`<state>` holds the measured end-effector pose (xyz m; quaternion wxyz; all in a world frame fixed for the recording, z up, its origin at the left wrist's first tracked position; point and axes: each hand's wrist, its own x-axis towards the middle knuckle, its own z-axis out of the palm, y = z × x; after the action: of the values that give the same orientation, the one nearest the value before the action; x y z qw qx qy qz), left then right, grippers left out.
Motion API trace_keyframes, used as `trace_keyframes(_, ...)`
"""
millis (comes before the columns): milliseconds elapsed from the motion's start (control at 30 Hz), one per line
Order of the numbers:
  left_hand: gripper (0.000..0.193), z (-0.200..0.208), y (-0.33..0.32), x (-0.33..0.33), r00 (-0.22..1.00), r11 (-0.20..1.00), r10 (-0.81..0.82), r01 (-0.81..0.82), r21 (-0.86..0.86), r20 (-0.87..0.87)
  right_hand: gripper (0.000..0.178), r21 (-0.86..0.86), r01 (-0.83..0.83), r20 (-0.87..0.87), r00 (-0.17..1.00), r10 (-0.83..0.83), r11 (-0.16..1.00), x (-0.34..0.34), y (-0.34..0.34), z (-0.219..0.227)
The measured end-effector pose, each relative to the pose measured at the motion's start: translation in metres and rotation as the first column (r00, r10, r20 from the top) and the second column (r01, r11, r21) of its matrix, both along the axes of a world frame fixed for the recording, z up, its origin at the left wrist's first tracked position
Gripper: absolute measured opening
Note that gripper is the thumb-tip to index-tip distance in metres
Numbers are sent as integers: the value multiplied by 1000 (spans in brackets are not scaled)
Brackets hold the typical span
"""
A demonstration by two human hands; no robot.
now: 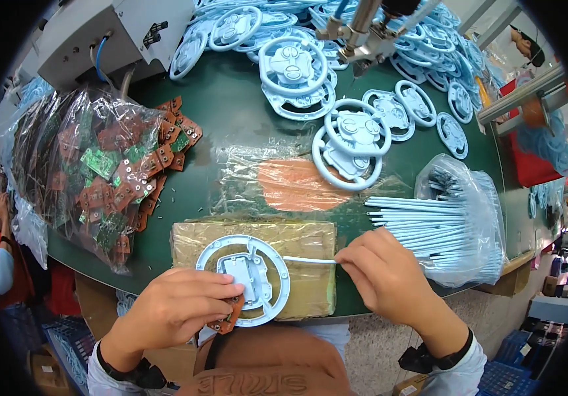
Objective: Assembling small electronic circuit boards into light blue plastic housings using a pneumatic assembly tool.
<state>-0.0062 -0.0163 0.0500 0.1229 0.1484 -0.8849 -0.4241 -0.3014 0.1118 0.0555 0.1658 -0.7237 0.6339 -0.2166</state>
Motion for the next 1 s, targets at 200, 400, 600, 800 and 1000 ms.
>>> trace_keyframes(200, 19, -6, -1, 10, 999, 998, 2, 1, 57, -50, 18, 83, 112, 77, 990, -119, 990, -5, 9, -5)
trace_keyframes(400, 20, -11, -10, 9, 995, 993, -61, 69, 100, -78, 19, 48, -22, 262, 965, 8, 999, 13, 2, -17)
trace_keyframes(600, 19, -12, -11, 9, 993, 990, -49, 62, 124, -104, 18, 249, 64, 395, 904, -162, 966, 15, 4, -8)
trace_keyframes(800, 20, -13, -11, 6, 992, 988, -55, 71, 137, -116, 18, 203, -27, 330, 943, -43, 979, 14, -2, -6)
trace_keyframes(1000, 17, -8, -8, 4, 996, 995, -53, 58, 80, -67, 21, 44, -65, 119, 991, 59, 997, 27, -4, 0)
